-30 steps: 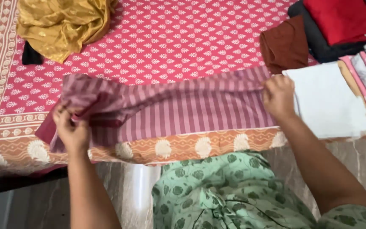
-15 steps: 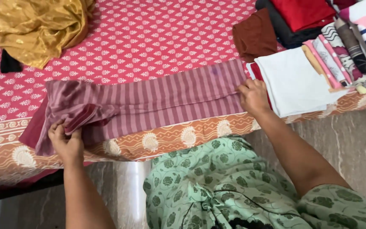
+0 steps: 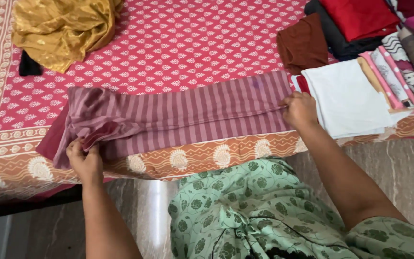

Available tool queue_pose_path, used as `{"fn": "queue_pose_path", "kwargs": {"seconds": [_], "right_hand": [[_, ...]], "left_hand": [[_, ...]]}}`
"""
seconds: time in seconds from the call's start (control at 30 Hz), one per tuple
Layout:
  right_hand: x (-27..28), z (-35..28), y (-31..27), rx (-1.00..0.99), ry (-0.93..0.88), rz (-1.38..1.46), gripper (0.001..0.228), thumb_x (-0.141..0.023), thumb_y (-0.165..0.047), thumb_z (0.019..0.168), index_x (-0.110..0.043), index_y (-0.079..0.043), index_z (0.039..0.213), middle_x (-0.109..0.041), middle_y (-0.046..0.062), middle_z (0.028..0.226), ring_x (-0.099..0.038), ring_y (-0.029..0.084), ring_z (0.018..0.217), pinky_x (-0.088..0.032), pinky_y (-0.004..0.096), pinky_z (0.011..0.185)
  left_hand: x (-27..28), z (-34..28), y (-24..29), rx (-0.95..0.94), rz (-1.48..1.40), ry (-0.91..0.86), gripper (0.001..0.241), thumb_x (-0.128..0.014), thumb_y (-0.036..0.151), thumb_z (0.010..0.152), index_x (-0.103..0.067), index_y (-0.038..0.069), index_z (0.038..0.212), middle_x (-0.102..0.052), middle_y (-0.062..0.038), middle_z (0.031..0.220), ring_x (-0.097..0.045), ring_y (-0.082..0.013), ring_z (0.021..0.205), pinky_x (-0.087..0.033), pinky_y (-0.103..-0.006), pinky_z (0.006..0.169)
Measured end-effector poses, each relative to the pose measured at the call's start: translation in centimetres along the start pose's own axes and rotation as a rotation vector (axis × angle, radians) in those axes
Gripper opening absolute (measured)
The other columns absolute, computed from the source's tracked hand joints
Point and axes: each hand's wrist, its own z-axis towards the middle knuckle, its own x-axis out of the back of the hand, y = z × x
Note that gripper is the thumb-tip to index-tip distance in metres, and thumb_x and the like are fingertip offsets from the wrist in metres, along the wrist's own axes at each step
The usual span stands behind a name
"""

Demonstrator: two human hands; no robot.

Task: Folding a light blue polo shirt and a striped pink shirt on a bed.

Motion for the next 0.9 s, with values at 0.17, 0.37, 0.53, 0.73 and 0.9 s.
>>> {"fn": "queue_pose_path", "kwargs": {"seconds": [0.17,0.37,0.53,0.73,0.9], "right_hand": [[1.7,3.0,-2.5,-0.1,-0.218,-0.075,0.018,-0.076,-0.015,0.076,-0.082,-0.022,0.092,-0.072,0.01,0.107,-0.065,0.033,0.102,-0.054,0.044,0.088],[1.2,4.7,-12.0,0.259,-0.367,0.303,0.019,-0.074,-0.024,0.09,-0.077,-0.017,0.108,-0.074,0.004,0.109,-0.065,0.026,0.106,-0.05,0.046,0.101],[-1.0,4.2,-17.8,0.428,-0.266,0.373,0.032,-0.075,-0.022,0.083,-0.075,-0.012,0.114,-0.067,0.009,0.106,-0.059,0.028,0.103,-0.047,0.046,0.095],[-2.5,3.1,-17.8,0.511,-0.101,0.476,0.011,-0.07,-0.014,0.086,-0.075,-0.008,0.095,-0.065,0.008,0.098,-0.059,0.029,0.099,-0.047,0.046,0.092],[-2.3,3.8,-19.6,0.499,-0.127,0.506,0.011,-0.068,-0.014,0.087,-0.073,-0.008,0.094,-0.065,0.009,0.098,-0.06,0.03,0.099,-0.048,0.047,0.09]], "left_hand": [[0.2,-0.2,5.2,-0.188,0.54,-0.087,0.047,-0.073,0.009,0.074,-0.067,0.002,0.121,-0.058,-0.02,0.134,-0.053,-0.0397,0.125,-0.044,-0.046,0.107],[-2.1,-0.7,12.4,-0.301,0.822,-0.209,0.049,-0.077,0.017,0.067,-0.071,0.008,0.115,-0.063,-0.018,0.123,-0.052,-0.0423,0.121,-0.041,-0.055,0.103],[-1.9,-1.4,13.5,-0.343,0.697,-0.22,0.028,-0.072,0.005,0.076,-0.075,0.014,0.103,-0.066,-0.013,0.107,-0.057,-0.0371,0.111,-0.044,-0.0516,0.1],[-0.3,-2.1,13.5,-0.404,0.545,-0.348,0.017,-0.066,-0.001,0.075,-0.07,0.013,0.083,-0.067,-0.007,0.099,-0.062,-0.0319,0.101,-0.046,-0.0459,0.095],[-0.3,-3.7,13.9,-0.469,0.6,-0.382,0.017,-0.066,0.001,0.073,-0.066,0.011,0.087,-0.068,-0.008,0.097,-0.064,-0.0293,0.099,-0.043,-0.049,0.097]]}}
